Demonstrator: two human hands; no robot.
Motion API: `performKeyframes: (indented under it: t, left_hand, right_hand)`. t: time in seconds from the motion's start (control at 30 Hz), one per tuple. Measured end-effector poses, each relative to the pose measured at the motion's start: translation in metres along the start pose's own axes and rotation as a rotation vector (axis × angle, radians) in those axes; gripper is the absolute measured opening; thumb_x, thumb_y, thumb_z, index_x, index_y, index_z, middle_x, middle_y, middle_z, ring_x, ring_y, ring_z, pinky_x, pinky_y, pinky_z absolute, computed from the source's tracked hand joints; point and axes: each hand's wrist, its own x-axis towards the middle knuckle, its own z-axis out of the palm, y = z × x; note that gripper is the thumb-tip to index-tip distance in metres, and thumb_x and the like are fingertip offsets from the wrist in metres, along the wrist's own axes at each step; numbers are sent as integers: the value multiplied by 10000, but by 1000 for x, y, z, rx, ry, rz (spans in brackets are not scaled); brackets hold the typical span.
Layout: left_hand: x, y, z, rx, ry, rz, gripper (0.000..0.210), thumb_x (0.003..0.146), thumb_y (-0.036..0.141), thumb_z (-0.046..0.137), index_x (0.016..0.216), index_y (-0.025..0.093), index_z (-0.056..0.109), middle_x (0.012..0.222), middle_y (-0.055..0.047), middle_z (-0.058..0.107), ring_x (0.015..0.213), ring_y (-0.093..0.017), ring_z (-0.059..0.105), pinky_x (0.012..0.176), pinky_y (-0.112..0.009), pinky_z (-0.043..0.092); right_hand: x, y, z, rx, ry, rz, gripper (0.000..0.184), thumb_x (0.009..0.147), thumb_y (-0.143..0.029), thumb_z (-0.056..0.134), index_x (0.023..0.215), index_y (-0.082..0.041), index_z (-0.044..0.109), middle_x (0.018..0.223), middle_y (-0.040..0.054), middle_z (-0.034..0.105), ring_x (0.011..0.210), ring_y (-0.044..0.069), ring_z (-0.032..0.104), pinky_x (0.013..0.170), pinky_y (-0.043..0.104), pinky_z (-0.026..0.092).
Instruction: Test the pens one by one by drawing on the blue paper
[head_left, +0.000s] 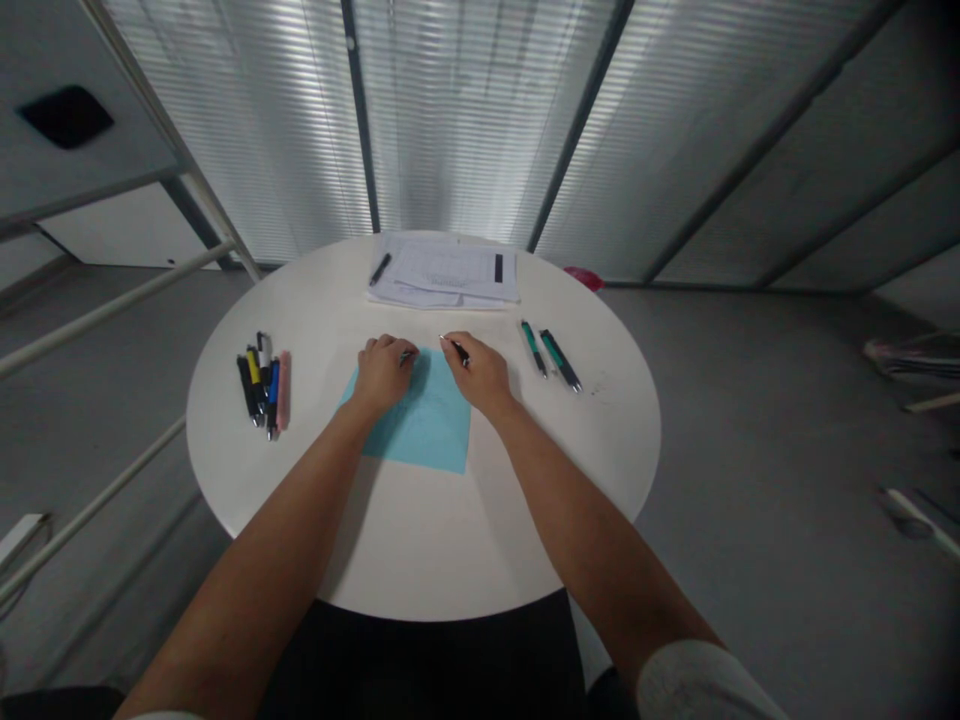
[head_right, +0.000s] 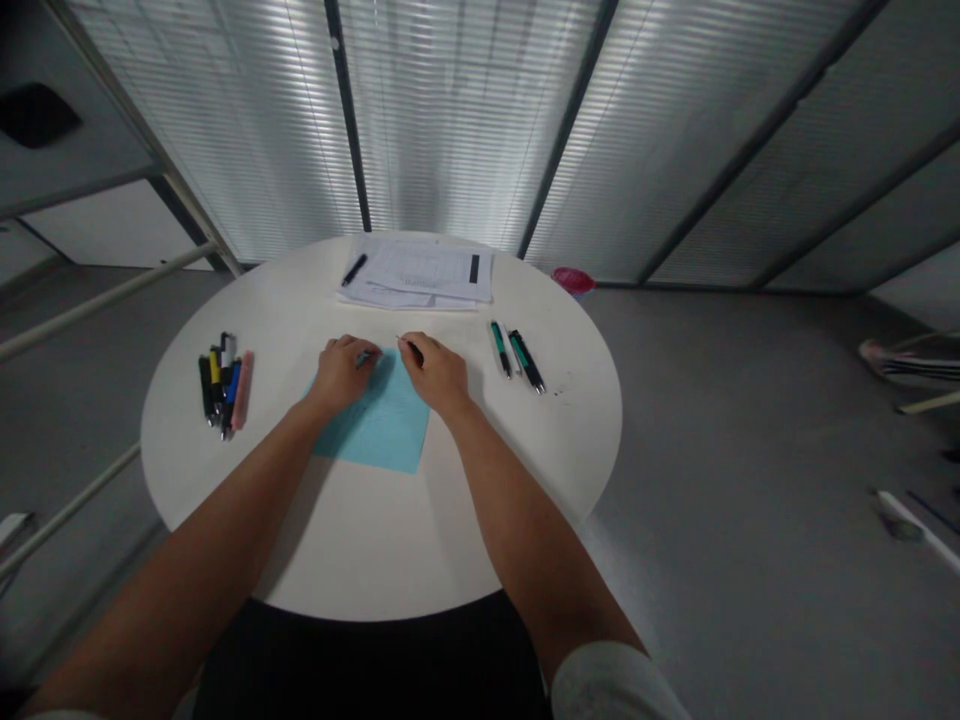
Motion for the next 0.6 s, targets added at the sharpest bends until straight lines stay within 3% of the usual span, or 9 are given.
performKeyframes:
  t: [0.27,0.47,0.6]
  left_hand:
    - [1,1,0,-81,29,28,209,885,269,492,925,208,688,956,-101,693,917,-258,551,892,-422,362]
    - [1,5,-10,-213,194,-28,189,913,266,461,988,212,626,865,-58,664,823,-205,527,838,-360,367]
    - [1,7,-13,-361,294,-107,187,924,308,445,1049,221,554,753,-22,582,718,-171,532,713,-304,388]
  right_hand:
    - [0,3,3,2,-39,-19,320,967,-456,407,1089,-298,657,1041,13,723,931,182,663,811,290,483]
    - [0,2,2,13,-49,-30,316,967,-452,413,1092,-302,662,1055,9,723,941,183,663,830,292,485]
    - [-1,1,1,16,-51,-20,317,966,-456,412,1094,-306,660,1042,7,724,922,180,663,813,290,487]
